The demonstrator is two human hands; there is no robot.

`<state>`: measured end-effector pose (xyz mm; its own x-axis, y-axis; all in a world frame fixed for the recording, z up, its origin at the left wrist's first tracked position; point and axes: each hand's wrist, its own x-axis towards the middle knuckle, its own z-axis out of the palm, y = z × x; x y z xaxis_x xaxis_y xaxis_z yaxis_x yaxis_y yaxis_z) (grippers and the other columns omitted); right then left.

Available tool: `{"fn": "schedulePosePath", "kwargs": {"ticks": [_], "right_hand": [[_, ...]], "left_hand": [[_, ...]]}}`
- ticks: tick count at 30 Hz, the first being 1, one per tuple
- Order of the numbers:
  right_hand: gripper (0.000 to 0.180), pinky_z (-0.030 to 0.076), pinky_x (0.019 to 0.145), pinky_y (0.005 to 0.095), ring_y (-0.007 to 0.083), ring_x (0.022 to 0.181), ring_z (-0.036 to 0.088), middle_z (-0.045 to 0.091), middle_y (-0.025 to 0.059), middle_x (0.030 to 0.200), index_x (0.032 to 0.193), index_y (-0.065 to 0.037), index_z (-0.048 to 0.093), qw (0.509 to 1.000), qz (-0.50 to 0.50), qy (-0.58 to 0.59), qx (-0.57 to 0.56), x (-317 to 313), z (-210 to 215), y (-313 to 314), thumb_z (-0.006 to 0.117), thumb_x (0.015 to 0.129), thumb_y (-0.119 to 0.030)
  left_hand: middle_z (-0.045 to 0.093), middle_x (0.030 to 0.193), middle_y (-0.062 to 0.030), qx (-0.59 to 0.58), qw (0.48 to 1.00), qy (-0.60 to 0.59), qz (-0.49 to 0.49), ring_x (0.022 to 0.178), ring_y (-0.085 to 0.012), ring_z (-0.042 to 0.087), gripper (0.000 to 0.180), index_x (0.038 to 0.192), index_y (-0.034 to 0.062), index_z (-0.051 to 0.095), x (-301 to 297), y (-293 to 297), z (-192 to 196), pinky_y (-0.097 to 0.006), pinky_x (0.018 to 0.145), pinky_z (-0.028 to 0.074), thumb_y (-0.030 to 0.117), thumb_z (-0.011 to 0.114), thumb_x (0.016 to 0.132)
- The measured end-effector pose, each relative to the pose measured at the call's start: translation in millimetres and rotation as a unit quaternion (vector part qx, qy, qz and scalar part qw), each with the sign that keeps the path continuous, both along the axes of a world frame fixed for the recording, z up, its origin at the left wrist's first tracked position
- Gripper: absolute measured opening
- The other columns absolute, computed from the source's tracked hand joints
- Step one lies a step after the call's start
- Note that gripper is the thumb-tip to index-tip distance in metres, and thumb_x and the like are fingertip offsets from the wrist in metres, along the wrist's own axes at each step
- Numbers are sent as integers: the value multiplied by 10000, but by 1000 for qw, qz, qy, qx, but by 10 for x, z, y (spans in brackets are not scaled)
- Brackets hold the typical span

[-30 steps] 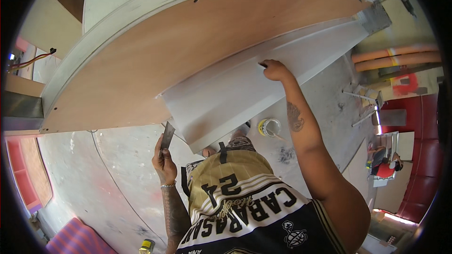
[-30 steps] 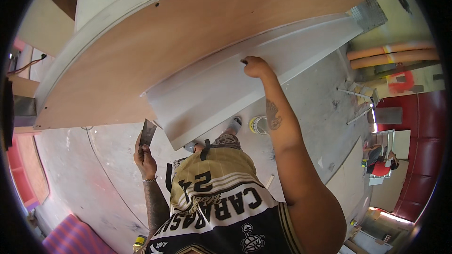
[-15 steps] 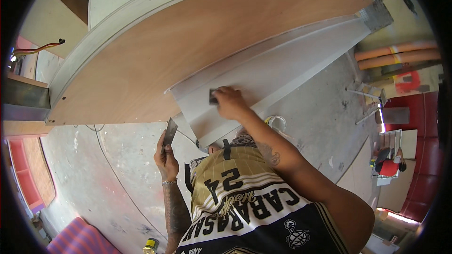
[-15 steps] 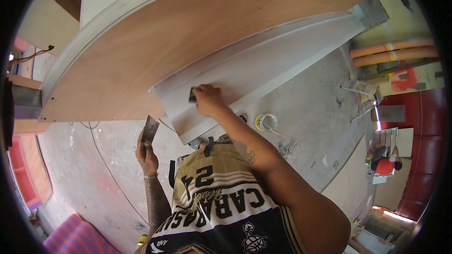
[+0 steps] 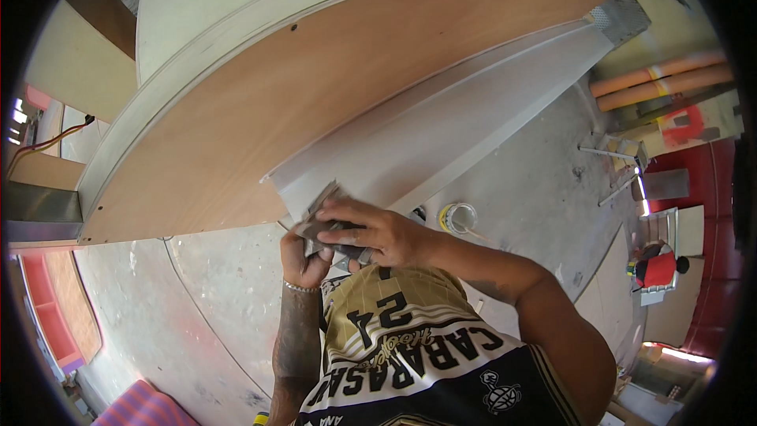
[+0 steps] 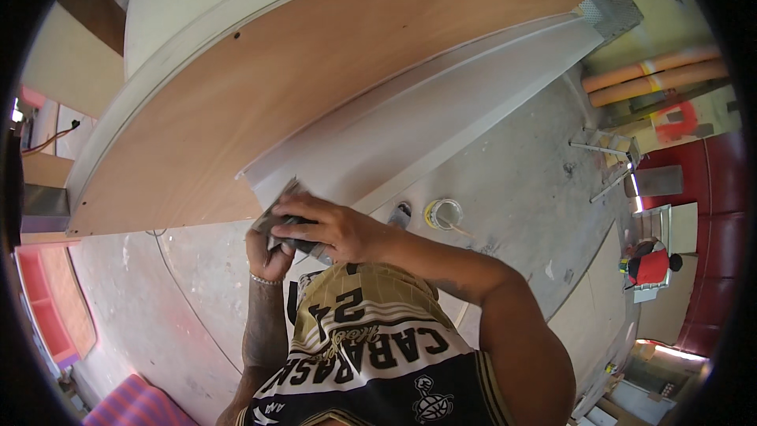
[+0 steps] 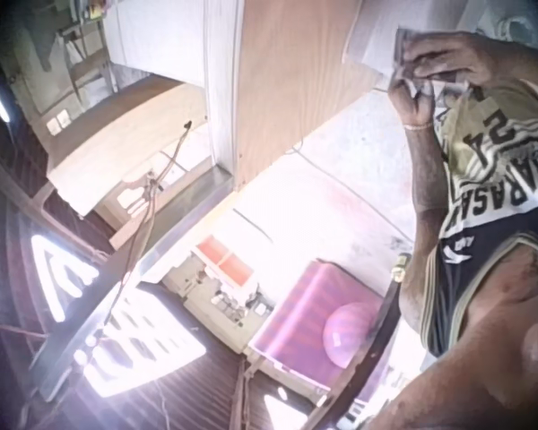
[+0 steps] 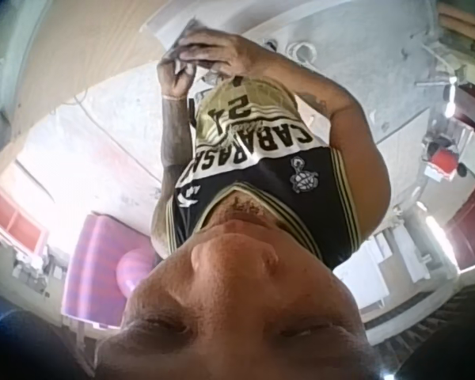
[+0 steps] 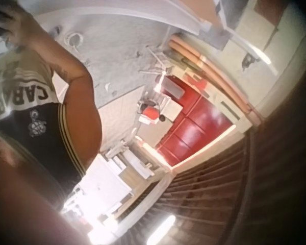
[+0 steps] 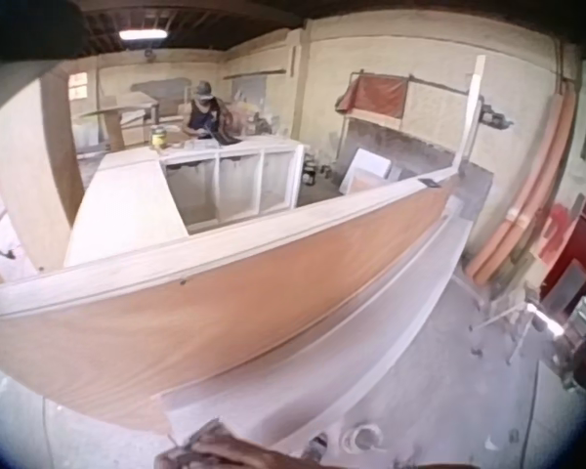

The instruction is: The person scoops filler from a bucket and applies it onto the surface and edges of a wooden structure using putty knives.

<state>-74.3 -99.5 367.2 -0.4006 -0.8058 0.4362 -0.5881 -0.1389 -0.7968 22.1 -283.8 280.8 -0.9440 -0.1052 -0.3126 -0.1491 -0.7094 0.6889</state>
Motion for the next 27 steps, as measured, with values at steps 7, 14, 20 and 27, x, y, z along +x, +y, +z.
{"fn": "schedulePosePath", "kwargs": {"ticks": [7, 14, 20, 27], "right_hand": [[472, 403, 1014, 420, 318, 1174, 509, 580, 140, 1242, 1150, -32, 609, 939, -214, 152, 223, -1365, -823, 1340, 425, 747, 131], [353, 459, 944, 448, 383, 1136, 540, 551, 216, 1216, 1220, -82, 564, 649, -494, 9, 578, -2471, -1128, 1983, 437, 893, -126], [315, 483, 916, 407, 356, 1051, 613, 639, 230, 1091, 1034, 1, 651, 651, -415, 0, 635, -1890, -1171, 850, 493, 821, -170], [391, 450, 938, 447, 363, 1118, 512, 529, 237, 1192, 1169, 61, 516, 715, -375, -7, 591, -729, -987, -347, 475, 852, -163]], "left_hand": [[662, 1050, -64, 148, 983, -37, 102, 878, -238, 667, 337, 1191, 89, 550, -322, -154, 448, -352, 588, 526, 226, 521, 884], [656, 1073, -85, 94, 980, -87, 153, 918, -244, 667, 328, 1190, 44, 531, -16, -214, 251, -382, 697, 563, 199, 478, 906], [657, 1037, -83, 97, 965, -154, 188, 889, -244, 669, 311, 1151, 35, 537, 484, -293, -8, -393, 629, 549, 209, 475, 901], [660, 1010, -73, 114, 963, -130, 205, 866, -238, 675, 280, 1130, 49, 549, 647, -403, 12, -405, 634, 571, 197, 467, 907]]}}
